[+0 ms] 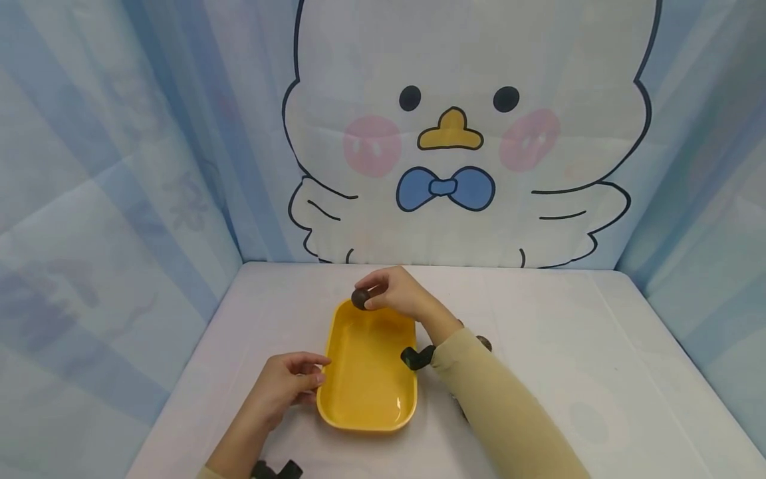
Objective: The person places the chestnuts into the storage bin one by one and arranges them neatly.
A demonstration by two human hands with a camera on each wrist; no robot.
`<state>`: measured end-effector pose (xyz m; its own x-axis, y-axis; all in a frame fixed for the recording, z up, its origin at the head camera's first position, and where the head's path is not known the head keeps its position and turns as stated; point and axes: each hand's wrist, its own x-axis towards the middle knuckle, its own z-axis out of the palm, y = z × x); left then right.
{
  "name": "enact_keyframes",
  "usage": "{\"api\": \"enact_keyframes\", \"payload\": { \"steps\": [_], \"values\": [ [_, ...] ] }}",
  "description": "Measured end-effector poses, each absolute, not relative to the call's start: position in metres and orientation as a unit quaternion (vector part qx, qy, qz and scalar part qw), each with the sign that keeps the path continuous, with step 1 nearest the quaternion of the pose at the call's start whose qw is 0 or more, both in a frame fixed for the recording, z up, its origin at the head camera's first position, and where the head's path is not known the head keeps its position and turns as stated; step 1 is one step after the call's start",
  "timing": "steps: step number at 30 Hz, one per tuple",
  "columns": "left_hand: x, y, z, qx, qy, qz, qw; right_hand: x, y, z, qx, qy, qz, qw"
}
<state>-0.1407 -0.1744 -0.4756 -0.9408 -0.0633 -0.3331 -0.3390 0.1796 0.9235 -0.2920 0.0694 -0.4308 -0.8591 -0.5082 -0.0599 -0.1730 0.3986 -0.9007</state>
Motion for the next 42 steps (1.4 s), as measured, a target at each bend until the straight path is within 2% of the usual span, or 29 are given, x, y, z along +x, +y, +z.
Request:
{"api": "enact_keyframes", "payload": {
  "steps": [12,24,34,42],
  "values": [
    [-0.142,-0.177,-0.480,-0.122,0.755,0.633,0.116,-0.287,0.048,-0.450,-0.226,0.825,-0.484,0.184],
    [-0.142,-0.180,-0.480,-0.113,0.748,0.642,0.127,-0.274,0.031,-0.463,-0.207,0.875,-0.397,0.182],
    [-0.141,-0.181,-0.477,-0.106,0.745,0.644,0.137,-0.270,0.029,-0.465,-0.195,0.885,-0.390,0.160],
    [-0.143,-0.181,-0.477,-0.102,0.746,0.644,0.136,-0.276,0.031,-0.472,-0.224,0.898,-0.356,0.132]
  ]
}}
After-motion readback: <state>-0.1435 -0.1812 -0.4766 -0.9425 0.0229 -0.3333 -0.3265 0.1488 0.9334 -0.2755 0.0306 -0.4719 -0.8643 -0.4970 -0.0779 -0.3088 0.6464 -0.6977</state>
